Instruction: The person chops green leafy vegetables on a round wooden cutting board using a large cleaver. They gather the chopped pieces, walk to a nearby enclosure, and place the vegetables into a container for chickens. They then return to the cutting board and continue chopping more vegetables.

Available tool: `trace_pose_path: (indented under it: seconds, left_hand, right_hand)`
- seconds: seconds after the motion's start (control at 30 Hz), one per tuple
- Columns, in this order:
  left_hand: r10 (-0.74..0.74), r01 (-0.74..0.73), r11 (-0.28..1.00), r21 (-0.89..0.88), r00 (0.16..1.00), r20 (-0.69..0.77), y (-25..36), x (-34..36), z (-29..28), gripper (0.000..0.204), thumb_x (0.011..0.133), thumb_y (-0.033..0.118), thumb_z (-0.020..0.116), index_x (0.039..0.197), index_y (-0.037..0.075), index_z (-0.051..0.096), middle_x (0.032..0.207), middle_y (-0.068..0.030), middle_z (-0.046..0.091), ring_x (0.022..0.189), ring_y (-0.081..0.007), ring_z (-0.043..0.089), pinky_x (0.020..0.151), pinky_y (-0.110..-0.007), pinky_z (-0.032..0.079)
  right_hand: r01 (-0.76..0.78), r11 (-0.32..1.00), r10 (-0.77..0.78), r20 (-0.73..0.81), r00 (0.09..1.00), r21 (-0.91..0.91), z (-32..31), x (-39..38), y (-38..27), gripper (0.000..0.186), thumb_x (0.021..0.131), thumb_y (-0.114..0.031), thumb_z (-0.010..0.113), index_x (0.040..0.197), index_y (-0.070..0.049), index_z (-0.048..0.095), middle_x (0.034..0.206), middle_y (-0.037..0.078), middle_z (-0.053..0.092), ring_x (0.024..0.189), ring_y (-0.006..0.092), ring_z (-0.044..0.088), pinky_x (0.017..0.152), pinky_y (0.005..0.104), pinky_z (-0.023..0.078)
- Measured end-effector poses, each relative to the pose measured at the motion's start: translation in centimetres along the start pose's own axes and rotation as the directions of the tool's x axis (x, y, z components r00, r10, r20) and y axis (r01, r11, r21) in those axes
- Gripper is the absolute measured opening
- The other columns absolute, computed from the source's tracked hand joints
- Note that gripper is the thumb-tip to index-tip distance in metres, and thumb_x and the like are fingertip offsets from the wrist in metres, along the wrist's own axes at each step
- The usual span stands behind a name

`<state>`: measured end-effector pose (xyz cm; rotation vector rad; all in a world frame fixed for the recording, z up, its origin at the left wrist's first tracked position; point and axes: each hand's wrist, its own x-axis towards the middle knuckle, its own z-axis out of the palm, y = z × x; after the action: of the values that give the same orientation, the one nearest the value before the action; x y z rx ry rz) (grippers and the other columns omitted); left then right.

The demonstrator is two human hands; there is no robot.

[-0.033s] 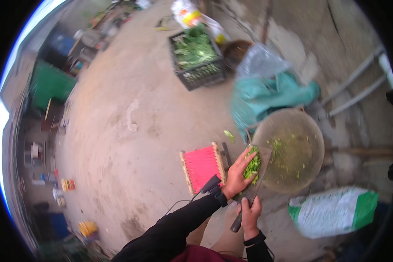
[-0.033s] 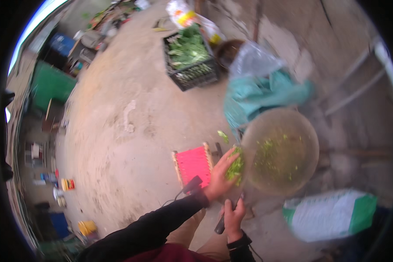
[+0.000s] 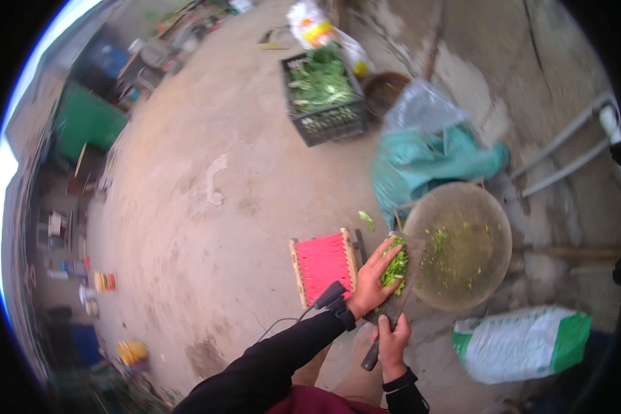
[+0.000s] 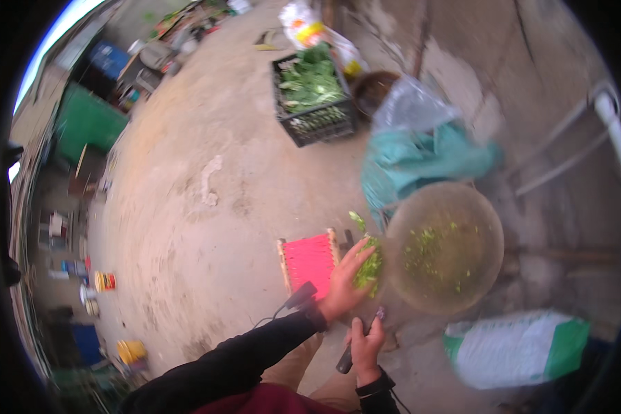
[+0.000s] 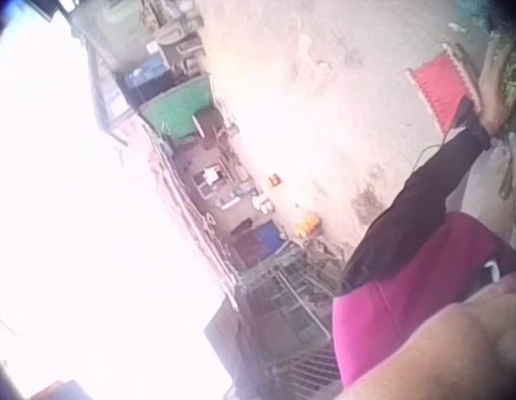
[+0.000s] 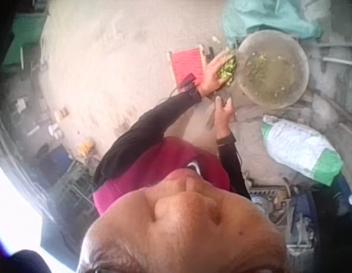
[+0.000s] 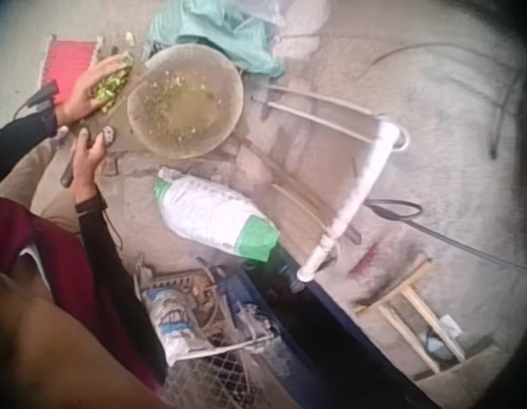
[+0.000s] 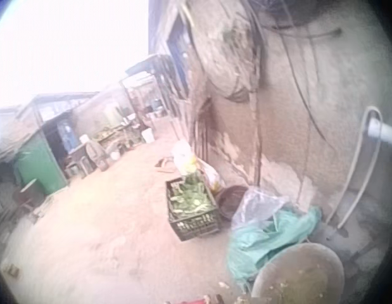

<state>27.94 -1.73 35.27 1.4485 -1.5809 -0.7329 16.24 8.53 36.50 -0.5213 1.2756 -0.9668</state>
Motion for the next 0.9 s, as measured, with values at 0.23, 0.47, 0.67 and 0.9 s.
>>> trace_pose_path:
  seconds: [0.23, 0.47, 0.67, 0.9]
  left_hand:
    - [-0.031, 0.054, 0.996, 0.067, 0.953, -0.303, 5.7, -6.7, -15.1, 0.076, 0.071, 0.002, 0.078, 0.142, 0.012, 0.052, 0.15, -0.0172, 0.045, 0.137, -0.0388, 0.046, 0.109, -0.042, 0.044]
    - [-0.059, 0.117, 0.992, 0.055, 0.79, -0.61, 5.9, -18.6, -36.2, 0.075, 0.072, 0.0, 0.075, 0.142, 0.009, 0.051, 0.151, -0.0181, 0.044, 0.139, -0.0385, 0.044, 0.11, -0.043, 0.043]
    - [-0.039, 0.242, 0.962, 0.127, 0.582, -0.812, 5.1, -35.4, -53.7, 0.074, 0.069, 0.003, 0.079, 0.137, 0.006, 0.052, 0.147, -0.0185, 0.045, 0.136, -0.0404, 0.045, 0.111, -0.045, 0.042]
    - [-0.062, 0.478, 0.877, 0.057, 0.23, -0.971, 3.5, -54.4, -67.6, 0.072, 0.069, 0.002, 0.078, 0.136, 0.004, 0.051, 0.147, -0.0197, 0.044, 0.137, -0.0403, 0.044, 0.11, -0.045, 0.042]
  right_hand:
    - [0.07, 0.98, -0.014, 0.289, 0.957, -0.184, 8.5, -9.0, -1.8, 0.01, 0.094, -0.005, 0.063, 0.093, -0.005, 0.053, 0.062, 0.001, 0.055, 0.044, 0.0099, 0.052, 0.041, 0.026, 0.042]
    - [0.078, 0.935, 0.115, 0.504, 0.856, -0.346, 25.4, -21.6, 1.5, 0.011, 0.095, 0.0, 0.059, 0.105, -0.003, 0.053, 0.072, 0.003, 0.057, 0.047, 0.0096, 0.05, 0.042, 0.0271, 0.042]
    - [0.051, 0.892, 0.298, 0.671, 0.679, -0.449, 39.0, -36.3, 9.7, 0.019, 0.098, -0.002, 0.055, 0.117, -0.004, 0.051, 0.086, 0.004, 0.057, 0.05, 0.0115, 0.049, 0.041, 0.0283, 0.043]
    - [0.18, 0.755, 0.542, 0.755, 0.368, -0.63, 51.4, -48.6, 20.8, 0.019, 0.098, -0.003, 0.055, 0.117, -0.004, 0.051, 0.085, 0.004, 0.055, 0.051, 0.0113, 0.048, 0.041, 0.0282, 0.043]
